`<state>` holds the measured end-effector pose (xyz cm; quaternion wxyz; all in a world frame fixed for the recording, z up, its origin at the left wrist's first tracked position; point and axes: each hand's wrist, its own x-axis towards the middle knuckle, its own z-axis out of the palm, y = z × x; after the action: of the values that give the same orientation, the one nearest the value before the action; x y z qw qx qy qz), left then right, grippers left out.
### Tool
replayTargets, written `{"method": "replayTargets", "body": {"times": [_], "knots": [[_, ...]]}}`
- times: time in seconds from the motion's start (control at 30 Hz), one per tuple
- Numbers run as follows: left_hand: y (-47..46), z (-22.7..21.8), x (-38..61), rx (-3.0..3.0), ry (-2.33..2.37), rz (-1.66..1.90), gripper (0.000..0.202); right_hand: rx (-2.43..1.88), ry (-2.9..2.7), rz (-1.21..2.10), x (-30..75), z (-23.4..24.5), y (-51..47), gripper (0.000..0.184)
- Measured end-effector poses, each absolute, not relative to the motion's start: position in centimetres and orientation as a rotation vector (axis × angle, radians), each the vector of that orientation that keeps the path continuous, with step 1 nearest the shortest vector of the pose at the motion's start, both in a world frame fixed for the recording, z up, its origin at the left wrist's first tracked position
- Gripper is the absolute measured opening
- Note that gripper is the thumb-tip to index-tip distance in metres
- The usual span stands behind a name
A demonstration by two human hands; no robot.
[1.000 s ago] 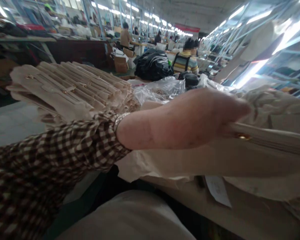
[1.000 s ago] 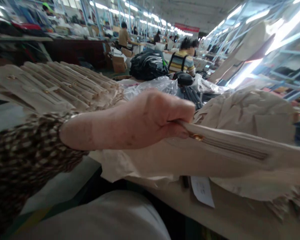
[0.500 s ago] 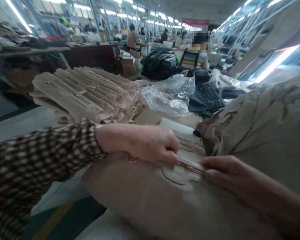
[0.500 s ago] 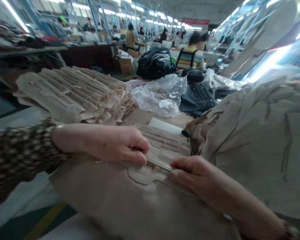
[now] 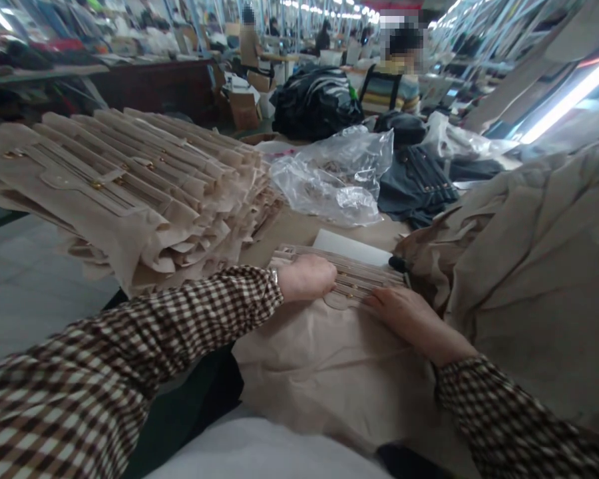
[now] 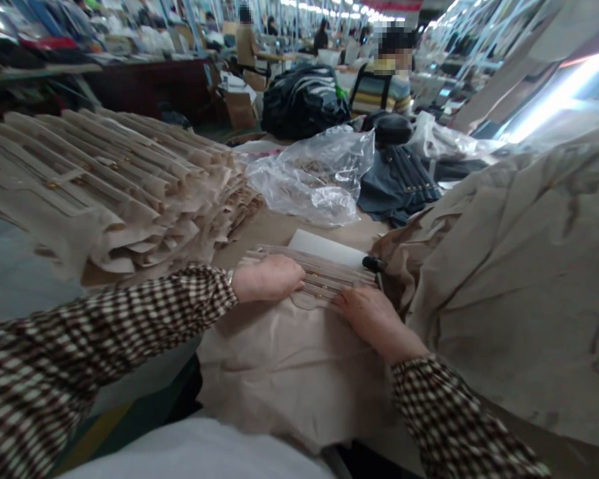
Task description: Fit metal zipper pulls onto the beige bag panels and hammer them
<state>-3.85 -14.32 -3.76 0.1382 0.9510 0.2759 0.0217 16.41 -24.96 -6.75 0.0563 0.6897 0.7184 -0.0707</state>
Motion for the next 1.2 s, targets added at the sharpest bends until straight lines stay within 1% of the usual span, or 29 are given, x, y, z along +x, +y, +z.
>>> {"method": "replayTargets", "body": {"times": [0.07,0.1,0.2,0.23,0.33,0.37,0.43,0.47,0.53,0.57,0.67,0.73,0.8,0.83,0.87,0.93,0.97,1.0,1.03,1.13,1.2], "knots": [[-14.3,-3.8,-3.7,2.812,0.82,-0.066,0.028,2.103,2.153,-0.251,16.3,-7.6,-24.6,0.031],[-14.4,-3.6,-3.8,2.828,0.826,-0.082,0.03,2.108,2.145,-0.268,16.2,-7.7,-24.5,0.032],[-15.1,-2.2,-3.8,2.94,0.862,-0.065,0.045,2.134,2.111,-0.315,16.0,-7.5,-24.3,0.034],[-15.6,-1.8,-3.7,2.997,0.864,-0.073,0.044,2.147,2.099,-0.323,15.9,-7.2,-24.4,0.035],[-17.2,-2.1,-3.5,3.145,0.802,-0.056,0.025,2.179,2.073,-0.323,15.2,-6.2,-24.6,0.036],[-17.8,-3.0,-3.6,3.177,0.771,0.011,0.025,2.19,2.067,-0.315,14.9,-6.1,-24.7,0.035],[-18.5,-6.1,-3.9,3.211,0.629,0.2,0.032,2.224,2.051,-0.301,14.6,-6.0,-24.6,0.036],[-18.8,-7.9,-4.1,3.207,0.515,0.269,0.037,2.244,2.046,-0.295,14.5,-6.0,-24.6,0.035],[-18.9,-11.5,-4.8,3.241,0.428,0.435,0.05,2.29,2.043,-0.268,14.5,-5.8,-25.1,0.031],[-18.9,-12.8,-5.2,3.243,0.443,0.473,0.052,2.32,2.061,-0.238,14.7,-5.6,-25.6,0.027],[-19.0,-14.7,-6.3,3.223,0.479,0.506,0.057,2.521,2.255,-0.028,17.0,-3.9,-28.8,0.021],[-19.0,-14.7,-6.5,3.207,0.518,0.51,0.059,2.759,2.349,0.282,20.7,-2.5,-31.7,0.021],[-18.8,-14.5,-6.4,3.207,0.557,0.503,0.059,2.987,2.122,0.694,25.8,-1.4,-34.4,0.022],[-18.7,-14.5,-6.2,3.213,0.562,0.502,0.06,3.08,1.901,0.824,28.5,-1.0,-35.5,0.023],[-18.6,-14.5,-6.0,3.22,0.567,0.509,0.061,3.119,1.694,0.869,31.1,-0.7,-36.3,0.028],[-18.3,-14.7,-5.6,3.231,0.58,0.531,0.064,3.106,1.355,0.834,35.4,-0.4,-37.2,0.044],[-18.3,-14.8,-5.5,3.235,0.589,0.544,0.064,3.079,1.254,0.792,36.9,-0.4,-37.3,0.049],[-18.2,-14.8,-5.3,3.239,0.6,0.555,0.064,3.053,1.194,0.754,37.9,-0.3,-37.2,0.05],[-18.2,-14.8,-5.2,3.241,0.612,0.562,0.063,3.034,1.168,0.724,38.6,-0.2,-37.1,0.047],[-18.4,-14.7,-5.1,3.237,0.648,0.585,0.062,2.994,1.166,0.663,38.9,0.3,-36.5,0.031],[-18.5,-14.8,-5.0,3.224,0.673,0.601,0.064,2.961,1.162,0.618,38.6,0.7,-36.1,0.028]]}}
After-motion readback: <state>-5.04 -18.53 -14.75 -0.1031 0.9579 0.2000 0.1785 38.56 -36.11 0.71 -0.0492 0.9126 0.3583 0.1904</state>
